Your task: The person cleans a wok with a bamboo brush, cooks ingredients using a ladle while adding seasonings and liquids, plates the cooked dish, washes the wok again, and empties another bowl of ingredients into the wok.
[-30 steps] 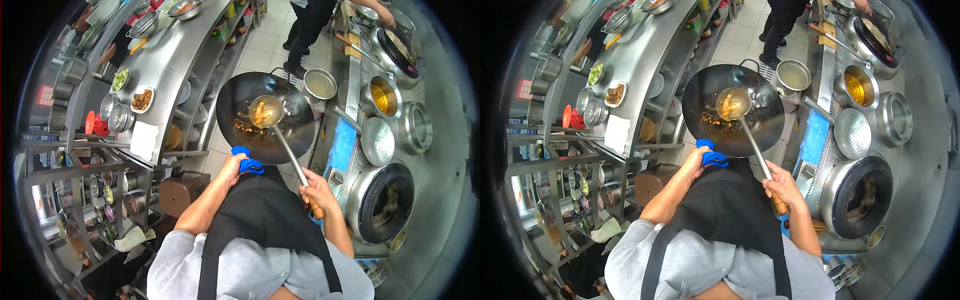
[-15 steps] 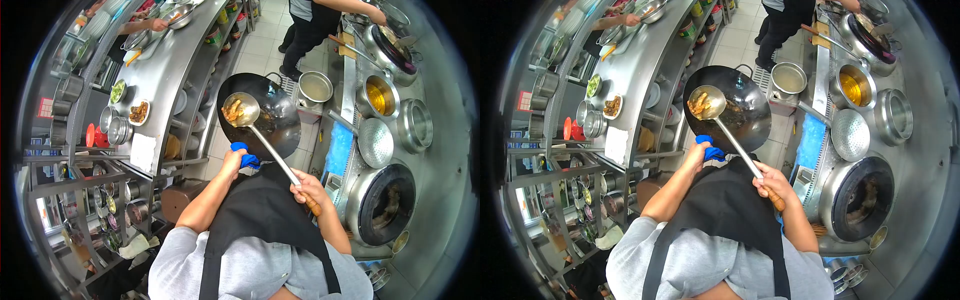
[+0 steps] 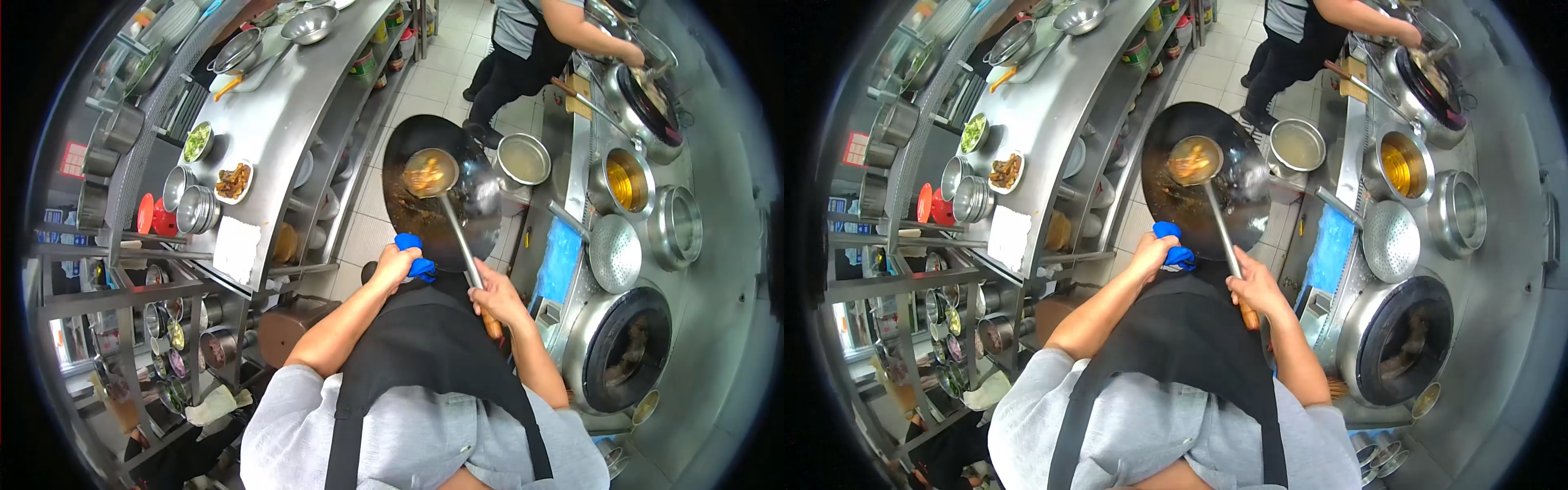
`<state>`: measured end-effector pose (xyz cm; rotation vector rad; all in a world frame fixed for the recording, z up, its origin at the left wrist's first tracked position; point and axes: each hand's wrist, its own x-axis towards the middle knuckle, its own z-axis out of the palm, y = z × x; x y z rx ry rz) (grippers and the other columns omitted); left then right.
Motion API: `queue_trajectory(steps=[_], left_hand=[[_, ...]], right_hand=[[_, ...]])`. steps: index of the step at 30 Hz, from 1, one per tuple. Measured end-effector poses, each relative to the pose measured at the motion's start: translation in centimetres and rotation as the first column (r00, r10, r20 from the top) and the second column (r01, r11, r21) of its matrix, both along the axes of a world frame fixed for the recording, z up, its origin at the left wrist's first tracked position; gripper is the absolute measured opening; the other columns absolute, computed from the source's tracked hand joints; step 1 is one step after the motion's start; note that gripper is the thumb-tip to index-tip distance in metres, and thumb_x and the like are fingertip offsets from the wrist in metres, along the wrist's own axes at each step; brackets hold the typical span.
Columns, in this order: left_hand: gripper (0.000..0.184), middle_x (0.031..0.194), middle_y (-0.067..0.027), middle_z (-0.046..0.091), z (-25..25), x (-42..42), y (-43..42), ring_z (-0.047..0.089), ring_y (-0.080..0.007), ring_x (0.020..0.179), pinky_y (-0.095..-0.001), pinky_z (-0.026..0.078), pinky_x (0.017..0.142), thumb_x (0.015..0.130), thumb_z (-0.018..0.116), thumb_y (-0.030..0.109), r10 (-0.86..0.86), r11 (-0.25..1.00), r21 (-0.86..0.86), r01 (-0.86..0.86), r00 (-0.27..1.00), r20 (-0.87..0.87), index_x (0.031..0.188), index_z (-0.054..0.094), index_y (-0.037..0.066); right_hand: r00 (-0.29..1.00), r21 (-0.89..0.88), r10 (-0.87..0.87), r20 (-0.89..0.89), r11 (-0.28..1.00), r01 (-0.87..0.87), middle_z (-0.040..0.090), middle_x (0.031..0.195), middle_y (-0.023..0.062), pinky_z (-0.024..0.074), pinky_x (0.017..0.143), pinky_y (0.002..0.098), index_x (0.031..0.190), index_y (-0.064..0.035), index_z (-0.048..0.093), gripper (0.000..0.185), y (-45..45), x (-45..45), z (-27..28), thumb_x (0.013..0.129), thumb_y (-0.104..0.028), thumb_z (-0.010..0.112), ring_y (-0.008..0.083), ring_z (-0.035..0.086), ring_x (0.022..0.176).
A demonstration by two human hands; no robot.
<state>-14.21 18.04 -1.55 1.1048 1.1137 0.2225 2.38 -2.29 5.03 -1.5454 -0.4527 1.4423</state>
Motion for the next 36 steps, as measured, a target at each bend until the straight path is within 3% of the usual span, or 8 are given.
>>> queue_trajectory(steps=[4,7,13,16,19,23,31,36], left_hand=[[0.015,0.079,-0.0115,0.071,-2.0,-1.6,4.0,0.071,-0.0203,0.067,-0.0354,0.057,0.062,0.085,0.067,0.014,-0.082,0.991,-0.114,0.075,0.995,-0.062,0.084,0.069,0.000],[0.018,0.083,-0.0109,0.072,0.1,-2.5,5.4,0.072,-0.0205,0.070,-0.0366,0.059,0.059,0.086,0.068,0.016,0.030,0.963,-0.267,-0.026,0.999,0.012,0.093,0.068,0.000],[0.036,0.095,-0.0074,0.071,-1.4,-5.4,10.1,0.071,-0.0184,0.076,-0.0336,0.060,0.060,0.091,0.070,0.031,-0.076,0.938,-0.337,0.081,0.997,0.028,0.117,0.066,0.005],[0.027,0.087,-0.0059,0.070,0.2,-7.2,12.3,0.068,-0.0150,0.071,-0.0303,0.058,0.053,0.086,0.072,0.023,0.015,0.925,-0.374,0.064,0.979,0.204,0.105,0.069,0.005],[0.019,0.092,-0.0023,0.069,2.2,-9.9,15.1,0.065,-0.0115,0.079,-0.0290,0.051,0.063,0.092,0.066,0.026,-0.170,0.939,-0.231,0.253,0.929,0.328,0.103,0.068,0.010],[0.009,0.083,0.0009,0.061,1.3,-12.0,15.5,0.057,-0.0101,0.068,-0.0287,0.043,0.054,0.095,0.060,0.022,0.085,0.948,-0.307,0.087,0.858,0.507,0.093,0.062,0.014],[0.013,0.065,0.0023,0.052,-0.3,-13.1,17.6,0.045,-0.0103,0.045,-0.0280,0.029,0.039,0.098,0.057,0.024,-0.005,0.949,-0.262,0.175,0.840,0.543,0.089,0.057,0.015],[0.013,0.080,0.0009,0.061,1.6,-14.1,19.0,0.056,-0.0100,0.062,-0.0279,0.039,0.049,0.099,0.058,0.026,-0.031,0.940,-0.279,0.198,0.862,0.507,0.097,0.060,0.014]], right_hand=[[0.921,0.097,-0.021,-0.388,0.993,0.063,0.060,0.081,0.0068,0.0474,0.052,0.0268,0.165,-0.0045,0.026,0.086,0.0,-1.0,3.6,0.088,0.006,0.063,0.0116,0.055,0.055],[0.967,0.095,-0.014,-0.254,0.995,0.040,0.062,0.083,0.0087,0.0473,0.051,0.0258,0.163,-0.0047,0.034,0.083,2.1,-3.4,7.5,0.086,0.007,0.062,0.0117,0.055,0.055],[0.982,0.144,0.187,-0.018,0.973,-0.182,0.065,0.093,0.0058,0.0504,0.055,0.0257,0.162,-0.0053,0.036,0.082,14.4,-8.8,15.1,0.086,0.014,0.061,0.0091,0.056,0.067],[0.926,0.167,0.332,0.179,0.918,-0.361,0.064,0.099,0.0069,0.0496,0.058,0.0237,0.163,-0.0039,0.033,0.081,21.6,-12.5,15.3,0.088,0.012,0.060,0.0085,0.057,0.066],[0.750,0.128,0.412,0.518,0.829,-0.544,0.067,0.107,0.0097,0.0547,0.070,0.0295,0.160,-0.0055,0.039,0.073,27.7,-16.0,12.0,0.091,0.008,0.060,0.0132,0.064,0.082],[0.407,0.006,0.351,0.843,0.751,-0.660,0.071,0.118,0.0226,0.0573,0.090,0.0400,0.154,-0.0065,0.049,0.069,33.1,-19.6,9.3,0.086,0.002,0.063,0.0326,0.073,0.103],[0.339,-0.068,0.323,0.883,0.805,-0.590,0.071,0.120,0.0180,0.0565,0.094,0.0440,0.149,-0.0127,0.055,0.068,34.5,-22.0,8.9,0.083,0.000,0.066,0.0386,0.069,0.108],[0.300,-0.082,0.314,0.901,0.801,-0.593,0.070,0.108,0.0156,0.0577,0.086,0.0452,0.149,-0.0175,0.055,0.071,34.8,-22.4,9.4,0.081,0.001,0.067,0.0379,0.070,0.098]])
